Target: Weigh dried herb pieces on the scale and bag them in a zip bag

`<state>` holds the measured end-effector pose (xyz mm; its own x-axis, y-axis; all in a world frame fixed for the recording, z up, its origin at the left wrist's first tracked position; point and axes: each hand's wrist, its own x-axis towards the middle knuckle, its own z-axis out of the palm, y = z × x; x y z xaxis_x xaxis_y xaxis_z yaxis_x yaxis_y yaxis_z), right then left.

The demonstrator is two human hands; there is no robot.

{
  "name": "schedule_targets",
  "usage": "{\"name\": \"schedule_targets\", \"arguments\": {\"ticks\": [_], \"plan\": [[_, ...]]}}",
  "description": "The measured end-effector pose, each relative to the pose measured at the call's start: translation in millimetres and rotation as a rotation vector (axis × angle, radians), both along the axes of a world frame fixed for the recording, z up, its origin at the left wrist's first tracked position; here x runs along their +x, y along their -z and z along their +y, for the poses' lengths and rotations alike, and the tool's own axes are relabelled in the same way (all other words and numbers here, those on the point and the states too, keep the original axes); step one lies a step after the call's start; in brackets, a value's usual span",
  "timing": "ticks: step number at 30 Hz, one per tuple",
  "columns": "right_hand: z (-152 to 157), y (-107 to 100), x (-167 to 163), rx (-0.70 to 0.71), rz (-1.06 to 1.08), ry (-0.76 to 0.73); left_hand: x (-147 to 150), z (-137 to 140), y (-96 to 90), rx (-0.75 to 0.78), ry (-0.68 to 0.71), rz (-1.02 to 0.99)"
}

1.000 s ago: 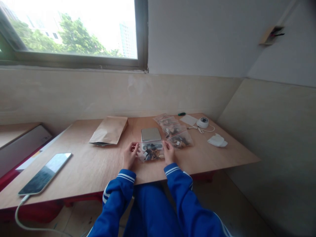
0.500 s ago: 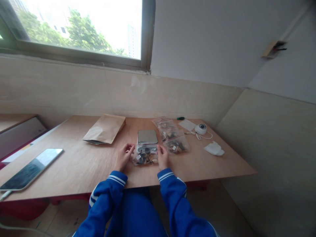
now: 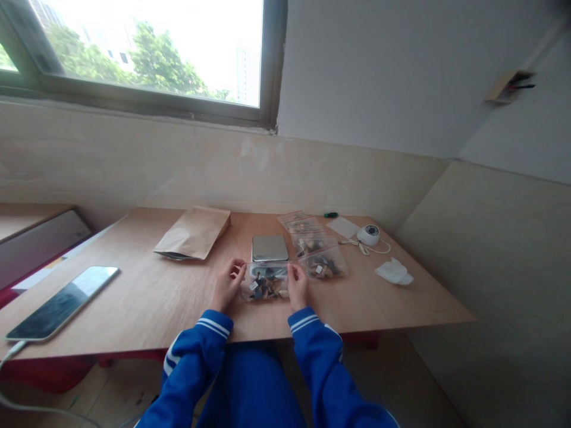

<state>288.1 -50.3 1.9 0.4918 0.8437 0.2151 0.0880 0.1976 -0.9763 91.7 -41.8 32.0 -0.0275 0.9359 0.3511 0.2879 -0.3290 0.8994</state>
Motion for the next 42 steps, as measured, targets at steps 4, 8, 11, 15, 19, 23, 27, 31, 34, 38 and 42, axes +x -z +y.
{"name": "schedule_targets", "arguments": {"ticks": [4, 8, 11, 15, 19, 23, 27, 31, 34, 38, 42], "plan": [[-1.4, -1.0, -0.4, 0.017, -0.042, 0.0, 0.6, -1.6, -0.5, -0.005, -0.014, 0.022], [-2.1, -3.1, -1.0, 0.016, -0.02, 0.006, 1.1, -2.4, 1.1, 0.034, -0.022, 0.073], [-2.2, -4.2, -0.8, -0.002, 0.026, -0.019, 1.3, -3.7, 1.2, 0.039, -0.022, 0.085], [-4.0, -7.3, -0.3, -0.018, 0.081, -0.08, 0.7, -5.8, -0.5, 0.016, -0.007, 0.069], [-7.2, -13.0, -1.4, -0.012, 0.112, -0.13, 0.2, -5.5, 0.6, 0.021, -0.037, 0.04], [-9.4, -17.0, -2.9, 0.002, 0.14, -0.138, 0.5, -5.1, 2.1, 0.022, -0.03, 0.029], [-9.8, -16.2, -3.1, 0.021, 0.122, -0.144, 0.2, -7.8, -0.5, 0.027, -0.031, 0.01], [-8.6, -13.2, -2.6, 0.034, 0.108, -0.13, -1.2, -10.5, -1.5, 0.059, -0.092, 0.012], [-6.6, -12.8, -2.8, 0.027, 0.091, -0.124, 0.2, -12.5, 0.5, 0.037, -0.121, -0.05], [-8.3, -16.4, -2.3, 0.061, 0.073, -0.105, 7.6, -20.3, -2.2, -0.031, -0.119, -0.203], [-25.9, -18.0, 3.4, 0.066, 0.058, -0.081, 14.1, -34.3, -16.6, -0.04, -0.091, -0.271]]}}
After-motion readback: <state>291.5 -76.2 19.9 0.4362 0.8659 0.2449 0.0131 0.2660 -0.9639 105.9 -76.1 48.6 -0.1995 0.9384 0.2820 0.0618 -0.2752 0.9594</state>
